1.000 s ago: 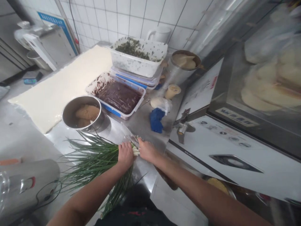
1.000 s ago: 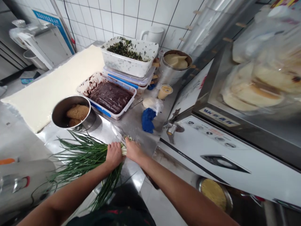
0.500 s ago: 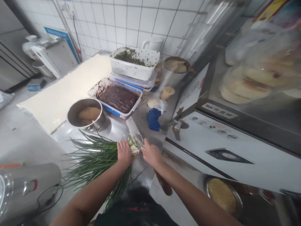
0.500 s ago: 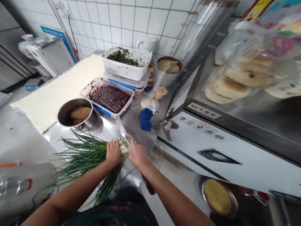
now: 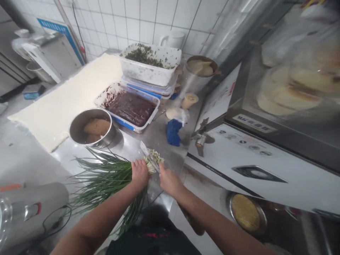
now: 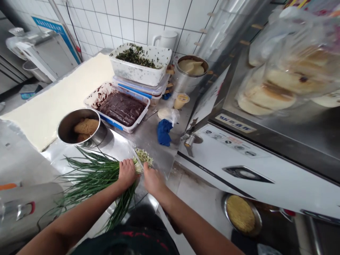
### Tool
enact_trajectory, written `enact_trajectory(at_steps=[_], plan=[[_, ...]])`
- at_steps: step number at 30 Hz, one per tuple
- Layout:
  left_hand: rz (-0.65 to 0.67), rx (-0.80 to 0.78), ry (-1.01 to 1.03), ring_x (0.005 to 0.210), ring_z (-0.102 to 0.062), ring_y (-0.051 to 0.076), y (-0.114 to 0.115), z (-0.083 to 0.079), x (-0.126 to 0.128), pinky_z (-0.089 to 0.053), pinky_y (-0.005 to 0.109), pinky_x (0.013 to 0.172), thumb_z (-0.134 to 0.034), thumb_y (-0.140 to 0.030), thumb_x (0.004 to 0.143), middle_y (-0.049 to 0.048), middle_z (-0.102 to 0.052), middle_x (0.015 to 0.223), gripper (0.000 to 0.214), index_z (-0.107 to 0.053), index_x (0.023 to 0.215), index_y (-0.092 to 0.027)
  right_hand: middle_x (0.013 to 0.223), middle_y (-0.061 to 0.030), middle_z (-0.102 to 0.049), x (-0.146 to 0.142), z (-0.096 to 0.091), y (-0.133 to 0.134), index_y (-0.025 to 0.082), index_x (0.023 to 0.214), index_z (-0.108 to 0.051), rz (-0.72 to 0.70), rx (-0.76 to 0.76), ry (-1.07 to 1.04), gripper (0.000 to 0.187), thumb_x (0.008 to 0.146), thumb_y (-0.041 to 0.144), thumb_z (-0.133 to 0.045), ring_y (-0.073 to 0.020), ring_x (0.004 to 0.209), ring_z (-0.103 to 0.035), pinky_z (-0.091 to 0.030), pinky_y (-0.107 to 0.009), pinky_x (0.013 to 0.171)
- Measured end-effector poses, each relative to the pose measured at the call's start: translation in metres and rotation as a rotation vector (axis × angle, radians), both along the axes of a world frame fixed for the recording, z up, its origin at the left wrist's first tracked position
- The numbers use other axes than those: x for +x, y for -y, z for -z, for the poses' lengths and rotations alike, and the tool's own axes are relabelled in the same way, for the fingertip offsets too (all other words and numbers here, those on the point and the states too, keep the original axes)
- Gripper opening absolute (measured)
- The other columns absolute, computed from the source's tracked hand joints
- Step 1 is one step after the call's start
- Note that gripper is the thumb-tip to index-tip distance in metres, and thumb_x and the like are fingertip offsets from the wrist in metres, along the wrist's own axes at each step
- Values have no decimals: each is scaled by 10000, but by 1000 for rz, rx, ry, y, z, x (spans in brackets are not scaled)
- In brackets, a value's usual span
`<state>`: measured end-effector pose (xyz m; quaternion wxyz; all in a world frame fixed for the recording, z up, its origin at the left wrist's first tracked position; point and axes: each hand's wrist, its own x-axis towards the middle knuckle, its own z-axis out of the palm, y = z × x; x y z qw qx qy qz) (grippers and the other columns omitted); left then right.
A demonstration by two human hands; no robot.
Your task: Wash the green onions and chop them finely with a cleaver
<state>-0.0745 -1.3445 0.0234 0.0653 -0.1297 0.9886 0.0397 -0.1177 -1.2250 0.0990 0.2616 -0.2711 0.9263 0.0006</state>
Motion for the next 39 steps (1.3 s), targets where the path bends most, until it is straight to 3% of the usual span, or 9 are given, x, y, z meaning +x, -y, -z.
enact_trajectory(at_steps=[8, 18, 22, 28, 39], plan=[[13, 39, 4, 885, -441, 262, 2, 1, -3, -287, 396, 801, -614, -446, 613, 123, -509, 914, 532, -490, 1001, -104, 798, -86, -632, -26, 30, 14, 148, 1185, -309, 168, 10, -32, 412, 793, 237, -396, -196, 742, -599, -355, -249, 579], [-30, 21, -41, 859, -453, 261, 0, 1, 0, -296, 392, 781, -628, -494, 583, 114, -518, 890, 556, -506, 962, -107, 744, -89, -631, 9, -10, -17, 121, 1204, -299, 134, -60, -49, 411, 819, 256, -351, -213, 687, -601, -353, -266, 564], [-19, 13, -41, 853, -448, 261, 0, -1, 0, -298, 389, 778, -632, -500, 577, 110, -515, 870, 549, -509, 939, -106, 757, -87, -639, 13, -2, -23, 109, 1210, -297, 67, -36, 24, 439, 790, 202, -385, -211, 702, -603, -353, -262, 567], [0, 38, -33, 857, -442, 253, 2, 3, -3, -293, 396, 787, -619, -502, 593, 101, -501, 869, 552, -496, 963, -111, 781, -82, -638, -4, 21, -18, 124, 1194, -307, 98, -49, 87, 422, 786, 203, -378, -207, 720, -598, -352, -259, 577], [-20, 39, -7, 858, -433, 253, 2, 6, -6, -294, 398, 800, -625, -517, 583, 102, -500, 884, 589, -493, 980, -103, 841, -112, -619, -3, -9, -21, 111, 1235, -279, 178, -64, 142, 457, 807, 246, -364, -227, 766, -578, -348, -285, 627]])
